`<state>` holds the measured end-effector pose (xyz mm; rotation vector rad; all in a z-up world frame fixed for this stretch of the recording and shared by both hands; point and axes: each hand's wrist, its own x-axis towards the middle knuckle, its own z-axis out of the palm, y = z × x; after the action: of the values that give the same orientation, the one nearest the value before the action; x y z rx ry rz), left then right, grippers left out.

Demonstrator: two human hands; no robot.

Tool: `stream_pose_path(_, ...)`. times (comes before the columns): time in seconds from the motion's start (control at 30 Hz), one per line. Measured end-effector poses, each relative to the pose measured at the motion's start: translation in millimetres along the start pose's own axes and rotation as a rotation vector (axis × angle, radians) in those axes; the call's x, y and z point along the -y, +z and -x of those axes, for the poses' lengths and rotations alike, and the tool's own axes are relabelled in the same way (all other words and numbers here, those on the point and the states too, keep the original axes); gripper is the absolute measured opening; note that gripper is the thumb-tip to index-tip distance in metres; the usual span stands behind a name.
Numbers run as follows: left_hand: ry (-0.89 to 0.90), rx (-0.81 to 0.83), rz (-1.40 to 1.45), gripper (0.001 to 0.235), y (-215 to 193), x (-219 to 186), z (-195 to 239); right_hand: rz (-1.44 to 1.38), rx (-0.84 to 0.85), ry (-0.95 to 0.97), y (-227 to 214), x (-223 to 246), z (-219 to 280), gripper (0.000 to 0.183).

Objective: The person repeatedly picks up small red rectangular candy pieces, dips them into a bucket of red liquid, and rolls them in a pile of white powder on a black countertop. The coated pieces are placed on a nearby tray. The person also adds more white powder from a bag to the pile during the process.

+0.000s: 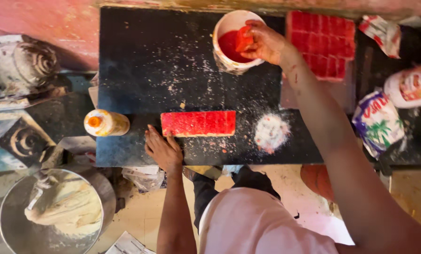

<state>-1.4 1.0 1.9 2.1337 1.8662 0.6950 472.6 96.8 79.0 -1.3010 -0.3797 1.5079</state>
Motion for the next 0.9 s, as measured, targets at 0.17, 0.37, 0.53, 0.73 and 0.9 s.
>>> stream_pose_path(0.17,0.004,-0.009,-0.003,0.067,-1.1,-3.0,-1.3,-0.384,0.150,-0.044,-7.2,8.8,33.1,0.047)
stream_pose_path(0.37,0.006,0.001,0.028,0.065,-0.3,-1.4,3.6,-0.038,0.186,-0.339,-43.4,-30.8,136.4,0.065)
stream_pose_path(0.53,-0.003,0.011,0.030,0.066,-5.1,-4.1,2.9,0.938,-0.123,-0.449,-18.8,-121.0,227.8,0.090)
stream_pose_path(0.73,0.027,0.006,0.024,0.068,-5.5,-7.0,3.6,1.329,-0.181,-0.636,-7.6,-175.9,256.8,0.092)
stream_pose_path(0.9,0.035,-0.010,-0.007,0.069,-0.6,-2.2,1.6,0.985,-0.097,-0.228,-30.8,-178.1,260.7,0.074)
